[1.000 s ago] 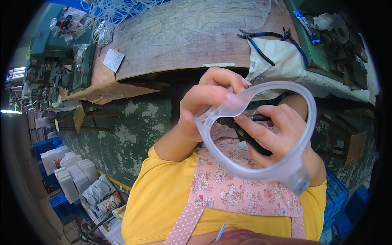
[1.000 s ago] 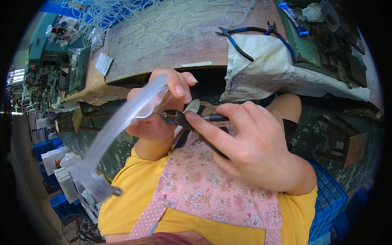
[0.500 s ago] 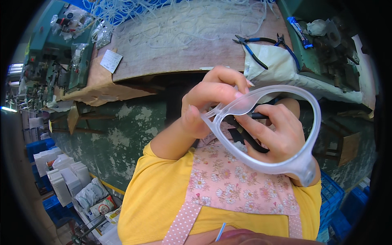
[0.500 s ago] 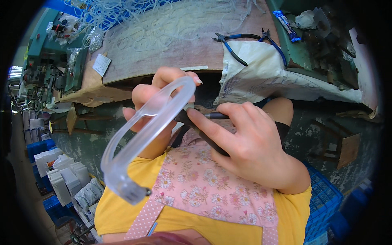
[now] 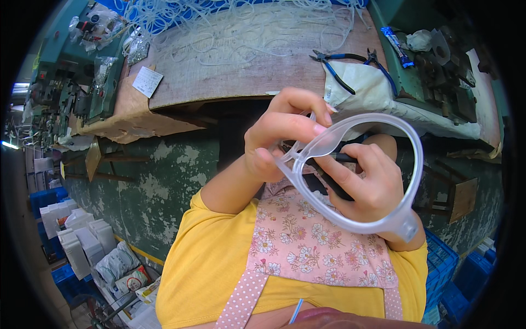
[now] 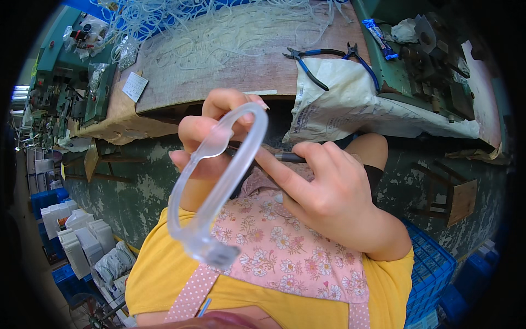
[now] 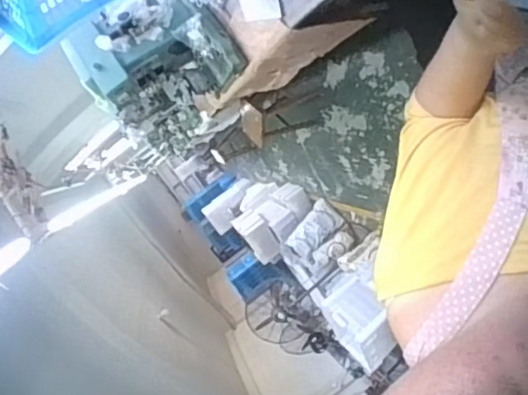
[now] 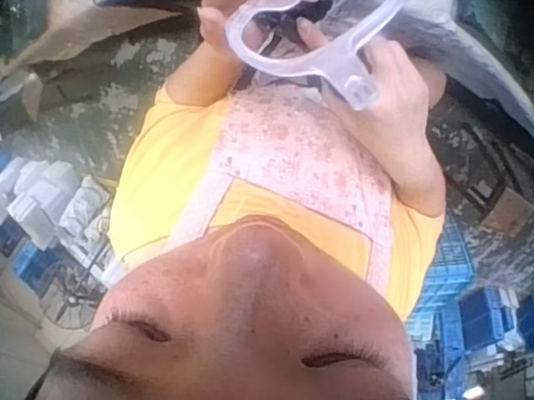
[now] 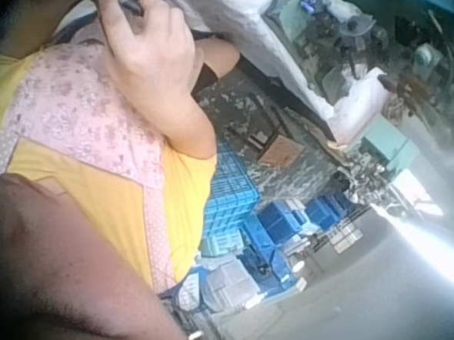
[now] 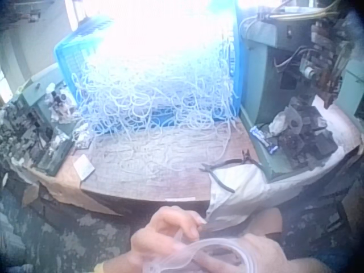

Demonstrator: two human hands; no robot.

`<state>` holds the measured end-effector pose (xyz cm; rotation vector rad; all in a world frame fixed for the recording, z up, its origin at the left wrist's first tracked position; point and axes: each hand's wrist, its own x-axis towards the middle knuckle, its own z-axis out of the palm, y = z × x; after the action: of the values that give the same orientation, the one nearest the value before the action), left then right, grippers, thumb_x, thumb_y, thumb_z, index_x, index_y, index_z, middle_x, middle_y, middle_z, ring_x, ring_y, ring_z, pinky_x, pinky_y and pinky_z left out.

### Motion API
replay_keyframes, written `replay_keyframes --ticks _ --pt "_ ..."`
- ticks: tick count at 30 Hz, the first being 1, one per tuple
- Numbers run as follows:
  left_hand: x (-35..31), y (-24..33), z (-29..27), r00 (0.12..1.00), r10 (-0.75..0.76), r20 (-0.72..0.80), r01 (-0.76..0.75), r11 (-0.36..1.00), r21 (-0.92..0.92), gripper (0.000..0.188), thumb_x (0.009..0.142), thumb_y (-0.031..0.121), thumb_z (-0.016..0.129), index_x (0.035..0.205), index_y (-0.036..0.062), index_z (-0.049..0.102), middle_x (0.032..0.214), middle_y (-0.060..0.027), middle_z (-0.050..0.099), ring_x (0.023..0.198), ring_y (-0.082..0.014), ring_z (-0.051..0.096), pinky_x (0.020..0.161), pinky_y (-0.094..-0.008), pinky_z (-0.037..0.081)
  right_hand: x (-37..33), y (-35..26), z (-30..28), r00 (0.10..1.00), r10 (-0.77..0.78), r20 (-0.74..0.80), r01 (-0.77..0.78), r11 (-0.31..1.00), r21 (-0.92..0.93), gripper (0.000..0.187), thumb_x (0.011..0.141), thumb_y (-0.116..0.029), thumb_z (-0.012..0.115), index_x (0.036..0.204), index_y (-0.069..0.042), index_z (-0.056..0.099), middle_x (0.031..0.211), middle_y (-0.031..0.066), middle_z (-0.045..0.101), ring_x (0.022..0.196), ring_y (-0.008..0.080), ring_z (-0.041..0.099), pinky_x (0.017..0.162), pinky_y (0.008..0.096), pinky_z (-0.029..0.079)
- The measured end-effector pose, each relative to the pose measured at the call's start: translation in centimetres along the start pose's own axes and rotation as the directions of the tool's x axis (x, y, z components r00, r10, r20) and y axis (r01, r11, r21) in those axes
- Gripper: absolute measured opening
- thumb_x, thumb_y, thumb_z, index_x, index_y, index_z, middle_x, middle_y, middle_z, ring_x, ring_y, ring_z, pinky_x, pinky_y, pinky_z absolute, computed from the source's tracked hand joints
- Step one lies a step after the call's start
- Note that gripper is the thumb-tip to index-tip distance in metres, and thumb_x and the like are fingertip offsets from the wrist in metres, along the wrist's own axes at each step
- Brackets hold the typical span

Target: The person repeatedly picks up short lengths of clear plastic tubing from a workbench and trims them with pliers. The person holds the tubing with one hand and uses the pliers in the other hand to cut off small pieces, then places the trimmed tubing back on the table. Another person is visible in the background working at a separate station.

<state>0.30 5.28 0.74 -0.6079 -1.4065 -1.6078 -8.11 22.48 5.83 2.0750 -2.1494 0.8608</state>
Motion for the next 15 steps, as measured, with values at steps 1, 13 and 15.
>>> replay_keyframes --ticks 1,13,15 --pt "0.0 0.1 0.0 1.0 -0.009 -0.008 0.009 1.0 -0.005 0.064 0.098 0.053 0.028 0.105 -0.0015 0.06 0.099 -0.0206 0.054 0.092 -0.0266 0.055 0.09 -0.0426 0.045 0.0 -0.1 0.0 0.999 -0.023 -0.03 0.021 0.998 -0.058 0.059 0.058 -0.008 0.067 0.116 -0.02 0.065 0.093 0.0075 0.051 0.075 0.0231 0.053 0.064 0.033 0.046" --pt "0.0 0.0 0.2 0.974 -0.203 -0.1 0.148 0.905 -0.399 0.068 0.094 0.063 0.024 0.118 0.0054 0.05 0.11 -0.0193 0.053 0.098 -0.0275 0.055 0.092 -0.0429 0.043 -0.2 0.7 -0.5 0.999 -0.027 -0.033 0.028 1.0 0.007 0.062 0.059 -0.008 0.07 0.12 -0.015 0.062 0.1 0.0081 0.051 0.085 0.0269 0.053 0.075 0.0375 0.045" --pt "-0.1 -0.2 0.5 0.946 -0.242 -0.216 0.163 0.93 -0.329 0.064 0.093 0.063 0.033 0.128 0.0106 0.042 0.119 -0.02 0.05 0.105 -0.03 0.054 0.097 -0.0456 0.041 -0.3 1.3 -0.3 0.991 0.064 -0.116 -0.021 0.943 0.332 0.065 0.065 -0.002 0.066 0.128 -0.004 0.053 0.109 0.0122 0.053 0.093 0.0275 0.056 0.079 0.0367 0.046"
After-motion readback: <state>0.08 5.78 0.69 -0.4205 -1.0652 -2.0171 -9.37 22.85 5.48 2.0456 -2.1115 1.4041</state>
